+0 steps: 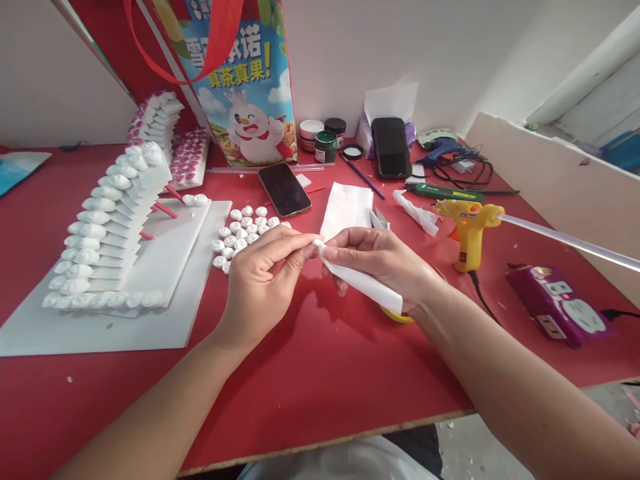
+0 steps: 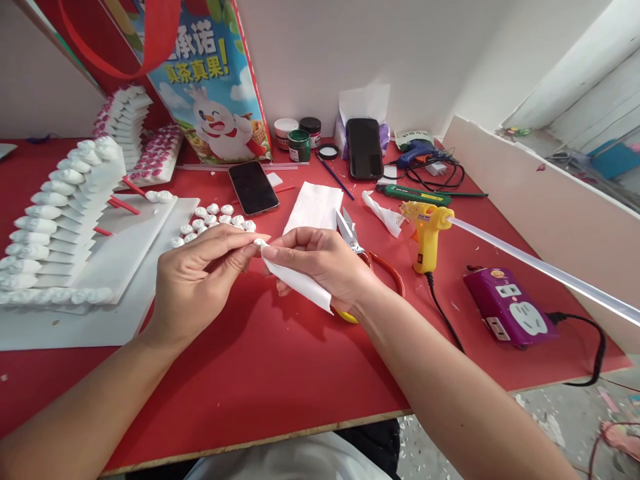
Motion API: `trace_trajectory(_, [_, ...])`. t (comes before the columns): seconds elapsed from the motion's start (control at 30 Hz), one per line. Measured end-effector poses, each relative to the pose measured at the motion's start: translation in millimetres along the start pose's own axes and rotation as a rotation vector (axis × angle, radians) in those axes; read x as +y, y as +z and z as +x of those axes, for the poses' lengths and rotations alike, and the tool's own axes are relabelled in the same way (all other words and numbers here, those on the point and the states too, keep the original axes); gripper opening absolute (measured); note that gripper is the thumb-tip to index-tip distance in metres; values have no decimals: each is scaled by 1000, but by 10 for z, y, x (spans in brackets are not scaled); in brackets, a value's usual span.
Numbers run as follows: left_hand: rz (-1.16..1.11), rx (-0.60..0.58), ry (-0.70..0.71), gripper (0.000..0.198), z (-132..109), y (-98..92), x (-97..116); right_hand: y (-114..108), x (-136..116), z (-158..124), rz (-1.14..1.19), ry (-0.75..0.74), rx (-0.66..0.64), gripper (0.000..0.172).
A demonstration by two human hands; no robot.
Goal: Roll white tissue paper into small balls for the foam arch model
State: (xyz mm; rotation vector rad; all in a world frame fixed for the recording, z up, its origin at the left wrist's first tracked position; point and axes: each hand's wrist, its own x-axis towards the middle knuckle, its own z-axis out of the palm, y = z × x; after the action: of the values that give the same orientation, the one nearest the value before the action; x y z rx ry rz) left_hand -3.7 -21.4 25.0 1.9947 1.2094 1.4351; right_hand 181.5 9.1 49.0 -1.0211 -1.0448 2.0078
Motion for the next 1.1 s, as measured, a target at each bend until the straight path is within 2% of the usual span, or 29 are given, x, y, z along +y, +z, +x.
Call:
trace_trajectory(0.1, [10, 17, -9, 17, -5, 20, 17, 44, 8, -15, -100, -68, 87, 34])
trace_trajectory(0.23, [62, 45, 19, 14, -27, 63, 48, 126, 93, -24, -253, -287, 241, 20])
trace_trajectory(0.33, [159, 89, 98, 15, -43, 88, 49, 193, 174, -28, -327, -426, 328, 18])
trace_trajectory(0.53, [407, 155, 378, 30, -57, 73, -16, 219, 279, -55, -334, -546, 272, 11])
trace_trajectory(0.63, [428, 129, 429, 38, -61, 61, -16, 197, 282, -73, -362, -564, 280, 12])
trace_trajectory(0.73, [244, 74, 289, 31, -42, 43, 15, 168, 244, -90, -436, -602, 274, 10])
trace_trajectory(0.87, [-131, -39, -94, 13, 14, -12, 9, 119, 176, -104, -599, -655, 232, 9])
trace_trajectory(0.93, [-247, -99, -227, 12, 35, -38, -19, 101, 154, -108, -662, -654, 202, 10])
trace_trajectory(1.0, [-273, -127, -241, 12, 44, -51, -41, 97, 140, -114, -692, -627, 189, 10])
trace_trajectory(1.1, [-199, -85, -155, 12, 41, -44, -34, 101, 116, -121, -590, -534, 198, 13])
